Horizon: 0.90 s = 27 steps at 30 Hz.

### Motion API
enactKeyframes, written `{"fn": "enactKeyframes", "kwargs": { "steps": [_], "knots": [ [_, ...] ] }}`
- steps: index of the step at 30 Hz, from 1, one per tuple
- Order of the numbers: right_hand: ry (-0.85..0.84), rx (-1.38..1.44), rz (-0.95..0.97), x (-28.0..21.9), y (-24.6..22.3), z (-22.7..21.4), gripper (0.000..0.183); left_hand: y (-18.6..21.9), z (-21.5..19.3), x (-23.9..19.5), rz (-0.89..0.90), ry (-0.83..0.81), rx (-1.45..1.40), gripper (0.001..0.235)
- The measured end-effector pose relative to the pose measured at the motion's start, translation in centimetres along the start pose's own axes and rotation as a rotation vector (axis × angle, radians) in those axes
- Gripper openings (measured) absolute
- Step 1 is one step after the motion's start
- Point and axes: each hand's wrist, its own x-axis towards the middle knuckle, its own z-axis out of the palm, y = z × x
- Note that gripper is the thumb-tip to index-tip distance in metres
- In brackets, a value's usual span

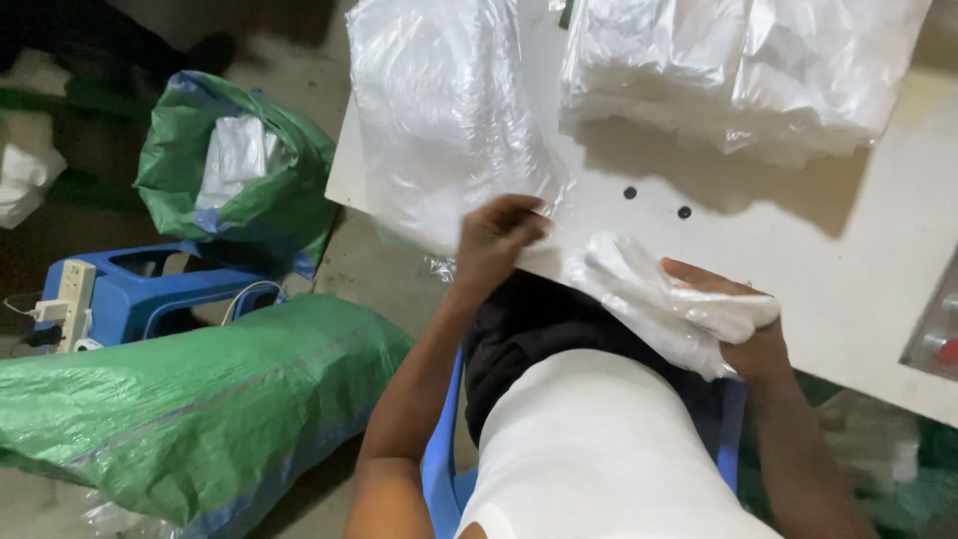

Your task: The person is manually folding and stacking clear plastic bags on a white workbench in a factory setting.

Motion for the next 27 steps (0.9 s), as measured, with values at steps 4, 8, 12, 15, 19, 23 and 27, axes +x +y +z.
{"fn": "enactKeyframes", "kwargs": {
  "steps": [4,8,12,15,19,23,27],
  "knots": [
    [0.021,0.154,-0.217,0.3,0.7,-0.6,0.03,-0.7,-7.8,-0.2,0.09,0.803,0.283,0.024],
    [0.232,0.049,-0.028,0.2,-0.4,1.4,0.041,-0.2,-8.6,-0.2,0.278,0.844,1.055,0.014],
    [0.229,-0.145,0.076,-1.4,2.5,-1.4,0.04,6.7,0.3,-0.5,0.611,0.7,1.07,0.013],
    [0.565,-0.513,0.178,-3.8,8.9,-8.8,0.038,7.3,6.6,-0.1,0.487,0.278,0.607,0.026],
    [0.853,-0.48,-0.095,-6.5,6.8,-13.6,0.045,5.4,11.5,2.0,-0.007,-0.221,-0.472,0.039],
    [1.01,-0.525,-0.298,-10.5,5.0,-15.5,0.054,-0.9,12.2,4.1,-0.424,-0.463,-1.314,0.06],
    [0.316,0.024,-0.318,-8.2,-2.1,-7.0,0.066,-1.3,11.6,2.1,-0.745,-0.019,-1.186,0.1]
  ]
}}
